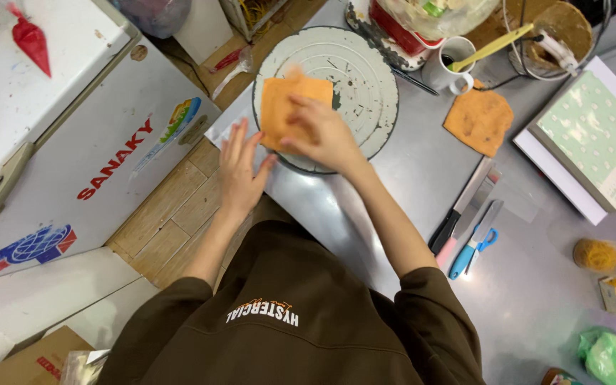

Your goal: The person wipes a series of knives, a pair of scissors, and a turntable with a cloth, and also handles a small piece of dough.

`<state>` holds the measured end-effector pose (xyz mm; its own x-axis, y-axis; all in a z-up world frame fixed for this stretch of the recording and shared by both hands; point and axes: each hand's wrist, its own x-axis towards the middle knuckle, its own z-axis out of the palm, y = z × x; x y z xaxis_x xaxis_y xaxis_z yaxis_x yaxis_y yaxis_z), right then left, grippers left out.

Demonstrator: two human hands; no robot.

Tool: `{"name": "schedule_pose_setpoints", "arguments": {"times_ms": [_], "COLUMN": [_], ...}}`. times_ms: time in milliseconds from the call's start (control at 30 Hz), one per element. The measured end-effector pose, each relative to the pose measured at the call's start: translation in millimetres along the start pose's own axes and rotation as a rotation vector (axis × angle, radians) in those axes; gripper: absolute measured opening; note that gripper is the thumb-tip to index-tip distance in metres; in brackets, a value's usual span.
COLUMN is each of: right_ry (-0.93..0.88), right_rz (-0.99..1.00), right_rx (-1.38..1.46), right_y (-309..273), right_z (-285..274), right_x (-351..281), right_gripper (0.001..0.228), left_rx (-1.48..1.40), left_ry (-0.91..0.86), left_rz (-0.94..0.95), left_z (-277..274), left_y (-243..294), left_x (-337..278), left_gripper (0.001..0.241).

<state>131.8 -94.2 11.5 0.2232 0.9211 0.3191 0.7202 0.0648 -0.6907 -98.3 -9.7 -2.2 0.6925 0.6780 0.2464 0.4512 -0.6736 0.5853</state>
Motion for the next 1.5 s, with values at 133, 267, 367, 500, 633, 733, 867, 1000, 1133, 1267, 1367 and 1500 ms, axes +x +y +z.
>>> {"name": "schedule_pose_setpoints", "arguments": {"times_ms": [133, 267, 367, 500, 633, 733, 867, 1000, 1133, 1267, 1367, 1500], "right_ry": [-0.093, -0.081, -0.014, 0.103, 0.128, 0.278, 0.530, 0.790, 0.928, 1.099, 1.097, 0.678], "right_rz": [-0.111, -0.181, -0.149, 0.312, 1.058, 0.536, 0.337, 0.382, 0.366, 0.248, 0.277, 0.561], "right_rx": [-0.325, -0.393, -0.528, -0.033, 0.906, 0.758, 0.898, 1.115, 1.426, 1.212, 0.616, -0.289], "right_y": [-17, 2, 19, 47, 30, -23, -51, -26, -1, 46, 108, 191], "right_z": [20, 38, 67, 92, 97, 98, 58, -19, -81, -139, -180, -188], "right_x": [18, 14, 3, -27, -81, -118, -128, -129, -157, -177, -177, -168], "right_gripper": [0.064, 0.082, 0.070, 0.049, 0.058, 0.064, 0.086, 0.075, 0.063, 0.061, 0.058, 0.059], "left_rx": [-0.040, -0.088, -0.245, -0.837, -1.199, -1.139, -0.937, -1.271, -1.106, -1.272, -1.271, -1.228], "left_ry": [0.088, 0.070, 0.035, 0.075, 0.075, -0.014, -0.299, -0.873, -1.185, -1.383, -1.258, -1.114], "left_rz": [-0.089, -0.102, -0.175, -0.245, -0.232, -0.051, 0.190, 0.146, 0.475, 0.160, 0.111, 0.051], "left_z": [-22, -19, -12, -3, 14, 46, 84, 88, 64, 44, 41, 40], "left_y": [-5, -8, -12, -9, 21, 62, 106, 132, 136, 131, 121, 102], "left_x": [-13, -25, -27, -13, 3, 11, -6, -34, -33, -21, -13, -9], "left_gripper": [0.046, 0.043, 0.042, 0.049, 0.071, 0.081, 0.087, 0.097, 0.093, 0.096, 0.094, 0.090]}}
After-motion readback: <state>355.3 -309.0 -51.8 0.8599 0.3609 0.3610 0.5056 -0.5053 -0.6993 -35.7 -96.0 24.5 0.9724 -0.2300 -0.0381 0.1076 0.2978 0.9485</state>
